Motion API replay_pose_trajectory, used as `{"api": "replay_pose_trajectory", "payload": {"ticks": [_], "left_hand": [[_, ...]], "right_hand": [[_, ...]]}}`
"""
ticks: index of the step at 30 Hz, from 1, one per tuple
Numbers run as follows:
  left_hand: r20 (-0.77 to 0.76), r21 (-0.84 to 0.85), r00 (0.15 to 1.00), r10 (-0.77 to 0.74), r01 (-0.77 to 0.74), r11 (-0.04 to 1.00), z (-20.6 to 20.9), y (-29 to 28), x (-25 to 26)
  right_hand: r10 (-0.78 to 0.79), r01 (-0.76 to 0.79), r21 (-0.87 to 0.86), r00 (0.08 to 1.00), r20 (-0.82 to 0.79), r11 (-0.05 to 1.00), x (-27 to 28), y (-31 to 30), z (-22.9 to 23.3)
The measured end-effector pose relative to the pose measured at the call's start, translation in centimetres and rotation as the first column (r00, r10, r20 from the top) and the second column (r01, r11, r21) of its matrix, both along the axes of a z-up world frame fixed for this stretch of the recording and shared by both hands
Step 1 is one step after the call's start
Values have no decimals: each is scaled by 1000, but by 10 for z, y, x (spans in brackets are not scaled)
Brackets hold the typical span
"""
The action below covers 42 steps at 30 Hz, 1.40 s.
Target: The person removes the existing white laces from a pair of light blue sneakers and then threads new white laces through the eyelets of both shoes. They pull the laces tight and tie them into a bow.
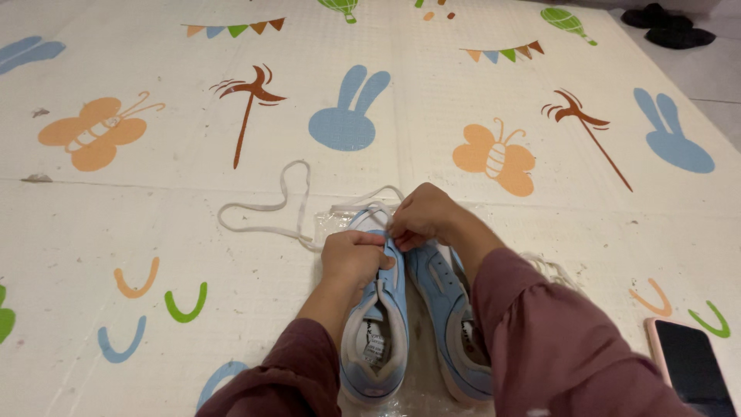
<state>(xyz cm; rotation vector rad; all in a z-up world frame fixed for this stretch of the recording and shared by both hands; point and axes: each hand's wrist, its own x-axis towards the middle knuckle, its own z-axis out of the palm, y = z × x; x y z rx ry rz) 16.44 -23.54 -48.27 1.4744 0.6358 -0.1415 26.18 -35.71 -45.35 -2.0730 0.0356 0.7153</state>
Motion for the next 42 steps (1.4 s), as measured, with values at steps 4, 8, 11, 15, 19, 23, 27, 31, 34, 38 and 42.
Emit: {"api": "replay_pose_trajectory", "payload": {"ticks": [4,8,11,15,19,23,27,31,34,38,42], "left_hand": [[23,16,1000,4,-4,1000,-2,3,-3],[10,33,1000,-11,10,999,-3,1,-3],[48,77,999,10,-14,997,-5,1,-4],[177,327,983,-40,-21,945,-19,-7,-8],[401,645,900,-170,-146,750,-39,-18,-11],[561,622,809,-176,-271,734,-40,-16,-9],[650,509,749,-129,-303,806,-14,-18,-7],[724,391,686,-77,-317,864,19,-25,-8],[566,151,820,81,-201,968,30,-18,-10],[395,146,919,1,-64,987,5,-12,-26],[325,332,934,-148,33,943,-28,-15,-29]], "right_hand": [[-14,14,24,1000,16,1000,-3,0,-7],[82,-82,34,996,20,996,-2,-8,-15],[147,-148,32,989,27,988,-2,-11,-22],[145,-144,96,989,2,985,-2,-16,-30],[63,-59,122,998,-31,991,-3,-19,-36],[79,-76,253,997,2,964,-12,-32,-31],[112,-136,316,989,93,939,-34,-44,-22],[128,-133,-20,889,439,991,-59,-31,-6],[81,-106,37,901,426,994,-68,-18,32],[-51,-121,450,935,351,885,-67,-20,113],[-283,-103,727,877,388,678,-58,-36,191]]}}
